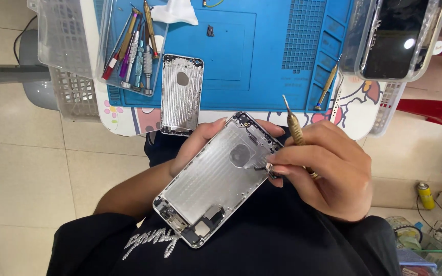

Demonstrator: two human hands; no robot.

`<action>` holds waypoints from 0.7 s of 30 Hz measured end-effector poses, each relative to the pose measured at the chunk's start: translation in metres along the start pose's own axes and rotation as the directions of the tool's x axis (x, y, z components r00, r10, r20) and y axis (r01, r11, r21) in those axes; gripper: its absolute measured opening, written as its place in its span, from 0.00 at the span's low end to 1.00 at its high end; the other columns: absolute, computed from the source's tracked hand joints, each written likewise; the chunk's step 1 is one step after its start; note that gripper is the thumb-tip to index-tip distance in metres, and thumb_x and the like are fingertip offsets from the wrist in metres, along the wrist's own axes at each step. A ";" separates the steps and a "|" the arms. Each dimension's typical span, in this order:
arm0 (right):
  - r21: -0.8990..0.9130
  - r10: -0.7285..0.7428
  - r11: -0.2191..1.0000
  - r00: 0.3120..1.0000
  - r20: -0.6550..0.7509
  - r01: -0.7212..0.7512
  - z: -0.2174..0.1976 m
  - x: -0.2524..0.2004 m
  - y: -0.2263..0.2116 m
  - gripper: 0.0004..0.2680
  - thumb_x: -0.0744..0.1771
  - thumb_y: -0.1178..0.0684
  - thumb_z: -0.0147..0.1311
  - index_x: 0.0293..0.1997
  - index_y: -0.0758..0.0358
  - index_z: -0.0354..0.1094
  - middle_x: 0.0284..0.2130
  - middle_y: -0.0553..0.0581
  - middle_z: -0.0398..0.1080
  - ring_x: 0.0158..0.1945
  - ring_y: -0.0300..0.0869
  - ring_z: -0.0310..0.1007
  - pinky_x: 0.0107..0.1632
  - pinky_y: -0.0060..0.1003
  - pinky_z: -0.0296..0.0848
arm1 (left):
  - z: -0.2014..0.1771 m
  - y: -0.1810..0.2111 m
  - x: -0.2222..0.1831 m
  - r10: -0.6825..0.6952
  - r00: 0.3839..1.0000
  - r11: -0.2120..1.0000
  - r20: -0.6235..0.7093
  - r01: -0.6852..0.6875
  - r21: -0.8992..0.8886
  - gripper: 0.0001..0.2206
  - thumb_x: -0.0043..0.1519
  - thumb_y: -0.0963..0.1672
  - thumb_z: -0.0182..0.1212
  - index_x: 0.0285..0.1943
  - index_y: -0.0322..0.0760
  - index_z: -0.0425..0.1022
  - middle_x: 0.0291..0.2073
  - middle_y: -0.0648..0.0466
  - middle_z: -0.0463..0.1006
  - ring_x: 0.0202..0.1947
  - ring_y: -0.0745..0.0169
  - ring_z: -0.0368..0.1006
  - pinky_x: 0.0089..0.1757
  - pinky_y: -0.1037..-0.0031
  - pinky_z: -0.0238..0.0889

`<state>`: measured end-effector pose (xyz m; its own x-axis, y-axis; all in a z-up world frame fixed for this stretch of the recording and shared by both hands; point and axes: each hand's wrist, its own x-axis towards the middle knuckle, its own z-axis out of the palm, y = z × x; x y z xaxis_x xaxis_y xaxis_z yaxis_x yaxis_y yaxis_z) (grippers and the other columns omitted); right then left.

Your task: Cleaning and assembling internal components of a disassembled mobile phone.

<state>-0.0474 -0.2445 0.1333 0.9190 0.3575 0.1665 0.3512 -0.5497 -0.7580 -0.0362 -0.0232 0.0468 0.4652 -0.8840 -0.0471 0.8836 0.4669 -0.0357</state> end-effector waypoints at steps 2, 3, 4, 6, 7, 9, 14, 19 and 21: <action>-0.039 -0.005 0.999 0.999 0.045 0.007 -0.002 0.010 -0.006 0.09 0.60 0.60 0.69 0.40 0.59 0.75 0.33 0.52 0.71 0.35 0.43 0.71 0.39 0.37 0.67 | -0.001 0.001 -0.001 0.001 0.999 0.999 -0.050 0.002 0.049 0.32 0.73 0.56 0.35 0.78 0.28 0.54 0.60 0.40 0.75 0.58 0.46 0.75 0.62 0.59 0.66; -0.083 -0.018 0.996 0.996 0.093 0.026 -0.003 0.017 -0.009 0.10 0.59 0.58 0.70 0.40 0.58 0.75 0.32 0.51 0.71 0.35 0.44 0.71 0.39 0.38 0.66 | -0.001 0.003 0.000 0.012 0.996 0.995 -0.091 -0.003 0.103 0.32 0.72 0.55 0.35 0.78 0.29 0.54 0.62 0.43 0.74 0.59 0.49 0.73 0.63 0.59 0.65; -0.085 -0.021 0.996 0.996 0.092 0.029 -0.003 0.019 -0.010 0.10 0.59 0.58 0.70 0.40 0.58 0.75 0.32 0.51 0.71 0.35 0.44 0.71 0.39 0.38 0.66 | -0.017 0.001 -0.003 0.014 0.996 0.994 -0.088 -0.004 0.106 0.32 0.72 0.55 0.35 0.78 0.29 0.54 0.62 0.43 0.74 0.59 0.49 0.73 0.63 0.59 0.65; -0.165 -0.019 0.986 0.993 0.113 0.038 0.000 0.022 -0.014 0.08 0.61 0.57 0.69 0.40 0.57 0.76 0.33 0.52 0.71 0.37 0.45 0.71 0.40 0.39 0.66 | -0.048 -0.009 -0.011 0.013 0.971 0.984 -0.238 0.030 0.177 0.29 0.74 0.55 0.35 0.73 0.28 0.59 0.59 0.44 0.74 0.58 0.58 0.72 0.60 0.63 0.65; -0.162 -0.017 0.986 0.993 0.116 0.036 0.002 0.027 -0.017 0.08 0.61 0.57 0.69 0.40 0.57 0.76 0.33 0.52 0.71 0.37 0.45 0.71 0.40 0.39 0.66 | -0.053 -0.012 -0.013 0.014 0.970 0.984 -0.242 0.029 0.174 0.29 0.74 0.55 0.35 0.73 0.28 0.59 0.59 0.44 0.74 0.58 0.58 0.72 0.60 0.63 0.65; -0.302 -0.032 0.951 0.994 0.105 0.062 0.004 0.038 -0.025 0.07 0.61 0.56 0.68 0.38 0.60 0.76 0.30 0.53 0.71 0.37 0.48 0.70 0.39 0.42 0.64 | -0.063 -0.018 -0.016 0.012 0.960 0.988 -0.278 0.032 0.152 0.25 0.77 0.54 0.37 0.67 0.30 0.66 0.56 0.48 0.75 0.54 0.63 0.71 0.57 0.66 0.64; -0.386 -0.031 0.921 0.998 0.056 0.050 0.008 0.043 -0.028 0.05 0.62 0.56 0.68 0.37 0.60 0.76 0.30 0.52 0.71 0.37 0.47 0.70 0.41 0.43 0.65 | -0.045 -0.017 -0.011 0.024 0.948 0.986 -0.319 0.030 0.163 0.21 0.74 0.53 0.40 0.62 0.37 0.70 0.51 0.54 0.76 0.51 0.69 0.70 0.55 0.71 0.63; -0.403 -0.034 0.914 0.997 0.063 0.057 0.009 0.045 -0.030 0.06 0.62 0.56 0.67 0.37 0.60 0.76 0.30 0.52 0.71 0.38 0.48 0.71 0.41 0.44 0.65 | -0.045 -0.018 -0.012 -0.032 0.942 0.984 -0.333 0.088 0.154 0.23 0.74 0.55 0.40 0.60 0.35 0.71 0.49 0.53 0.77 0.49 0.69 0.71 0.53 0.70 0.65; -0.422 -0.038 0.905 0.998 0.058 0.059 0.010 0.044 -0.030 0.05 0.62 0.55 0.68 0.37 0.59 0.76 0.29 0.51 0.70 0.37 0.46 0.70 0.40 0.43 0.65 | -0.040 -0.017 -0.010 -0.039 0.950 0.981 -0.311 0.095 0.167 0.24 0.75 0.55 0.39 0.59 0.34 0.71 0.48 0.53 0.77 0.48 0.69 0.72 0.51 0.71 0.67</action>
<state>-0.0192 -0.2049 0.1571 0.8931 0.4211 0.1583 0.4474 -0.7950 -0.4096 -0.0585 -0.0213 0.0082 0.3907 -0.8497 -0.3541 0.9202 0.3701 0.1274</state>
